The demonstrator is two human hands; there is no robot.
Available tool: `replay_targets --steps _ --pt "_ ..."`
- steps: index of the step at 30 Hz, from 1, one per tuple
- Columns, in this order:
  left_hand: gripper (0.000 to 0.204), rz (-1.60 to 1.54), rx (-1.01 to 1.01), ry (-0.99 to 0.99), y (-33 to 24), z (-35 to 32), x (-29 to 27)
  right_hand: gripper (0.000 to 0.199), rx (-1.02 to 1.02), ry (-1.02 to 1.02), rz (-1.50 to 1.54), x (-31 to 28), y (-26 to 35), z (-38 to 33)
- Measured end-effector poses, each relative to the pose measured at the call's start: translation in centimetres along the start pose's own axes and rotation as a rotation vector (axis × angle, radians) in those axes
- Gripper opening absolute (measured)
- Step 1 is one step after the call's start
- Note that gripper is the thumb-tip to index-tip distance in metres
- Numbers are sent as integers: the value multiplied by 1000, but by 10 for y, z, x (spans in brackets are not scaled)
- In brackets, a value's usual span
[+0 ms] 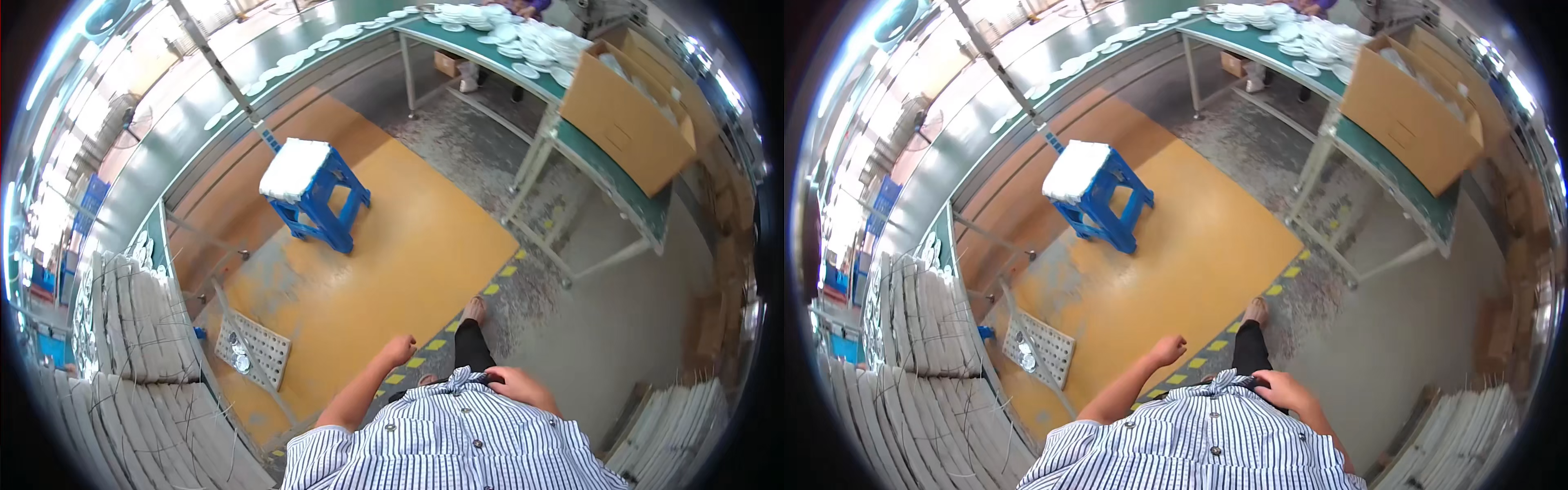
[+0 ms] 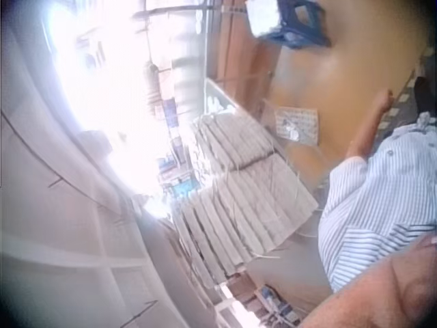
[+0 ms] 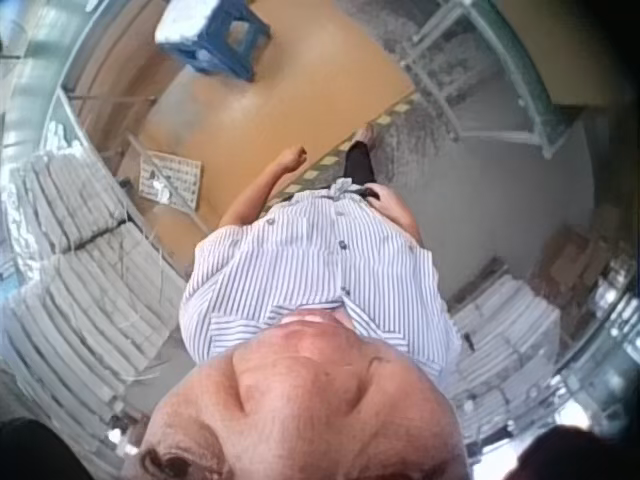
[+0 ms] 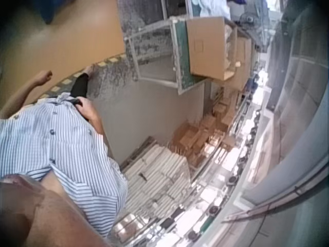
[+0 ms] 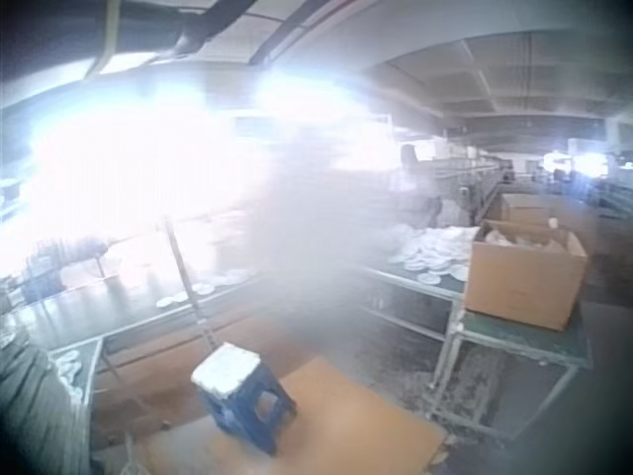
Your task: The person inserts small plastic pins into the center holes of white plastic discs on an assembly line by hand.
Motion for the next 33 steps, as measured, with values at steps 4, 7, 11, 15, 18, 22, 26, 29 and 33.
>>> replay_targets --steps 4,7,11,15,18,22,26,29,33 --pt "32 -54 -196 -25 43 22 -58 34 -54 27 199 -43 53 107" --pt "34 -46 -521 -106 75 23 -67 36 -118 122 82 -101 63 192" --pt "32 -152 -642 -220 91 37 -76 36 -475 52 -392 -156 115 298" --pt "29 -612 -955 -307 81 76 -74 43 -511 222 -530 -172 163 400" --pt "28 -659 -982 -355 124 115 -39 43 -565 260 -597 -187 228 468" --pt "23 -498 -830 -239 240 156 32 42 -620 253 -602 -204 295 561" --pt "22 -709 -1246 -151 263 278 -106 43 -474 184 -544 -247 312 630" --pt "30 33 -677 -159 258 419 -277 44 -334 151 -457 -272 309 662" --pt "31 -199 -411 -722 157 597 -465 49 -172 271 -387 -296 266 728"
Point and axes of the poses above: each hand's wrist, its own z-axis towards the middle knuckle, its own x-axis out of the palm, y = z × x, the point moved 5 cm from there along z, towards the middle knuckle, and after that the axes turned 14 degrees about -y, right-handed, at the moved point
